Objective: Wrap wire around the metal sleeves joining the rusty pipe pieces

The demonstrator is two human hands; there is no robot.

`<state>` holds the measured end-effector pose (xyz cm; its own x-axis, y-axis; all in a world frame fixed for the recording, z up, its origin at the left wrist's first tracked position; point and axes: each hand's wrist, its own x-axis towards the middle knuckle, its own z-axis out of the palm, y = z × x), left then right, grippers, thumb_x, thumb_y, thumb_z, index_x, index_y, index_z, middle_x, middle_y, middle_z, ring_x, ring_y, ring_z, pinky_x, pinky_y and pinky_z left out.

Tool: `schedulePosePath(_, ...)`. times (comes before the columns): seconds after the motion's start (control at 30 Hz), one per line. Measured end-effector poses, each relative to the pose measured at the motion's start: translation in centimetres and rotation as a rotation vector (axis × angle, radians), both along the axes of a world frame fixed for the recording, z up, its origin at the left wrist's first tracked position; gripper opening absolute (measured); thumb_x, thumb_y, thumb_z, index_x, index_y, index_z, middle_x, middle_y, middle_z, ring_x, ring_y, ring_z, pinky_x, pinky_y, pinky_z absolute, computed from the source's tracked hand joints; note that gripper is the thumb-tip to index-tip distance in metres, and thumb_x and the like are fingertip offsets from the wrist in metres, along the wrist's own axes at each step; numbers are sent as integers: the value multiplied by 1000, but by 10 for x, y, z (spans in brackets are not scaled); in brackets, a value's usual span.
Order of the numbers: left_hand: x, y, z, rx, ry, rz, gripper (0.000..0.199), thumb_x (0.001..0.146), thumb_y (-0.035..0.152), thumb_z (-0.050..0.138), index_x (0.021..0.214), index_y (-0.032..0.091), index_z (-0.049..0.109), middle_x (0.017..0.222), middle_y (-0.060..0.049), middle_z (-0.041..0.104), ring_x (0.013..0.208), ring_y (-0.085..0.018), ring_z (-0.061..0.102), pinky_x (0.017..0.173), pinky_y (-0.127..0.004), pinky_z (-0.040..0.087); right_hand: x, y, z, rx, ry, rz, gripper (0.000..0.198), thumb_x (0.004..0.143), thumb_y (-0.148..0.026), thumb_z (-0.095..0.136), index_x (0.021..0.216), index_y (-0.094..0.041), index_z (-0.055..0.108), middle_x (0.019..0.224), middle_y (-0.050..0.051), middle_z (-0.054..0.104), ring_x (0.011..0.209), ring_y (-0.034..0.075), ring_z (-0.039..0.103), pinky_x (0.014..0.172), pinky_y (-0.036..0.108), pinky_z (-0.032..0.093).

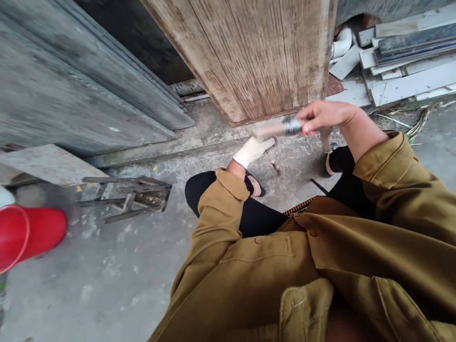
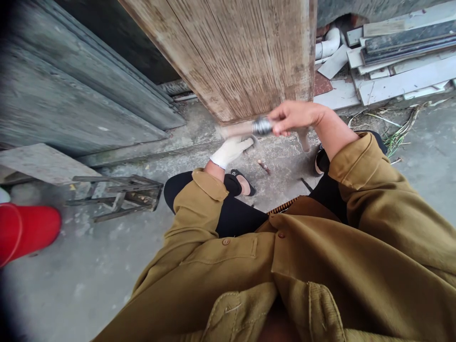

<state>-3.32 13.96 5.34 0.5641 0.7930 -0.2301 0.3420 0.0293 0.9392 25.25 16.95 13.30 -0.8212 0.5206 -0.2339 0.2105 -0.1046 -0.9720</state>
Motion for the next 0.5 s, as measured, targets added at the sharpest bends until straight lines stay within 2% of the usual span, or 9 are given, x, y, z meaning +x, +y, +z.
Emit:
schedulePosePath(0.07,2,-4,3,-65,-80,-47,30,95,42,66,87,13,69,72,-4,61,57,-10,50,54,-23,38,1,4,-2,46,184,-326,45,85,-52,85,88,-13,65,78,1,65,63,7,53,61,22,45)
schedulePosePath(0.1,3,-6,5,-92,-117,-78,32,96,44,67,88,13,70,71,-3,60,56,-10,48,54,-23,38,0,7,-5,55,189,-493,40,91,-50,79,88,-14,61,80,2,64,63,8,52,60,23,45)
schedulePosePath(0.17,6,-11,8,-125,-164,-132,32,95,44,68,90,12,71,66,-2,58,54,-9,46,54,-22,37,-5,12,-12,109,-29,-723,27,100,-37,67,86,-16,56,78,4,62,65,10,51,62,26,45)
schedulePosePath(0.2,6,-12,10,-138,-174,-160,31,94,43,69,91,12,72,65,-2,58,53,-9,45,53,-22,37,-7,15,-16,173,-223,-752,23,100,-31,64,86,-17,55,77,5,61,68,12,54,65,28,46)
schedulePosePath(0.27,7,-13,13,-145,-169,-206,30,92,41,68,91,12,74,68,-3,62,53,-9,44,53,-23,36,-12,18,-25,363,-628,-631,18,95,-25,69,84,-17,59,77,7,62,81,18,61,76,32,48)
schedulePosePath(0.33,4,-11,14,-105,-128,-202,27,91,38,67,90,11,75,73,-5,67,55,-9,47,55,-23,38,-14,17,-32,482,-887,-326,17,87,-23,77,82,-16,64,80,9,65,93,24,64,85,36,48)
schedulePosePath(0.37,2,-9,14,-71,-96,-179,25,90,36,67,89,12,75,75,-5,69,57,-10,49,56,-23,39,-15,16,-34,466,-951,-141,17,85,-24,80,81,-16,66,80,9,65,94,25,65,86,36,48)
schedulePosePath(0.43,-3,-5,12,-3,-38,-128,22,87,33,67,85,12,74,77,-5,70,62,-11,52,60,-23,42,-15,10,-35,315,-967,217,20,85,-30,81,82,-15,70,75,6,64,86,21,64,83,35,47)
schedulePosePath(0.5,-8,-1,8,43,-19,-92,21,85,32,67,83,12,72,78,-5,71,66,-12,55,64,-24,45,-16,5,-32,158,-862,453,27,85,-40,81,86,-14,72,71,2,61,76,16,60,78,31,46)
